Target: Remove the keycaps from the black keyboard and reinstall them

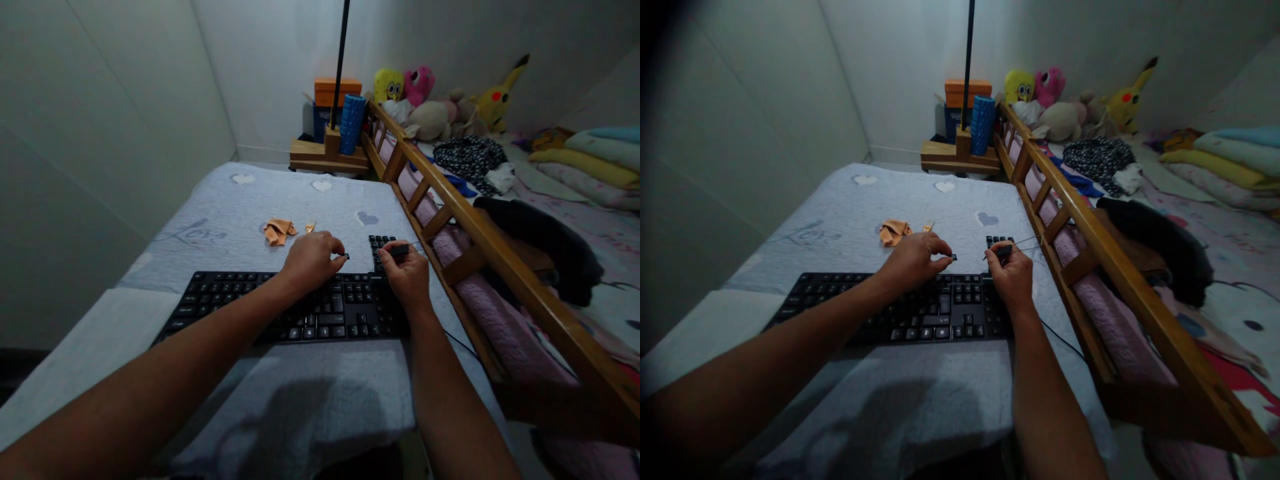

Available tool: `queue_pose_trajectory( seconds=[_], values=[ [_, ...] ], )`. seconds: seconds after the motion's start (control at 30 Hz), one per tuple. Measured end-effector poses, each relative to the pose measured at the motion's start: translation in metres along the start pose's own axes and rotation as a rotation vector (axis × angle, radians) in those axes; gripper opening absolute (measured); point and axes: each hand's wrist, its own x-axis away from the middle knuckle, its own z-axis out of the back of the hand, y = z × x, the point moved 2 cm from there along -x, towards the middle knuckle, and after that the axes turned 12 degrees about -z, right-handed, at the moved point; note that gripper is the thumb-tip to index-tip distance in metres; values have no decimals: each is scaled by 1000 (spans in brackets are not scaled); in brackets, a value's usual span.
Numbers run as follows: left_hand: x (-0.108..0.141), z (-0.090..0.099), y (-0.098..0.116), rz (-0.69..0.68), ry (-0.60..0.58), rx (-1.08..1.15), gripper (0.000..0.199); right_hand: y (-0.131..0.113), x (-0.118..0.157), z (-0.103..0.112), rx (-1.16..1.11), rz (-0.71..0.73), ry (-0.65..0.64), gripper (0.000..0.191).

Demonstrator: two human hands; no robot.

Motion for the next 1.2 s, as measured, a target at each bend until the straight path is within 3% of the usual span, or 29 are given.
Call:
queue_pose_trajectory(
  seconds=[0.2, 0.43, 0.73, 1.2],
  values=[
    [-49, -35, -18, 33, -102, -11, 21, 3, -1, 0, 10, -13, 15, 15],
    [-79, -62, -44, 82, -88, -17, 22, 5, -2, 1, 6, -17, 27, 15],
    [-84, -70, -60, 75, -48, -17, 23, 2, -1, 2, 3, -25, 7, 14],
    [-83, -80, -64, 100, -20, -74, 29, 4, -2, 0, -8, -16, 18, 15]
  ],
)
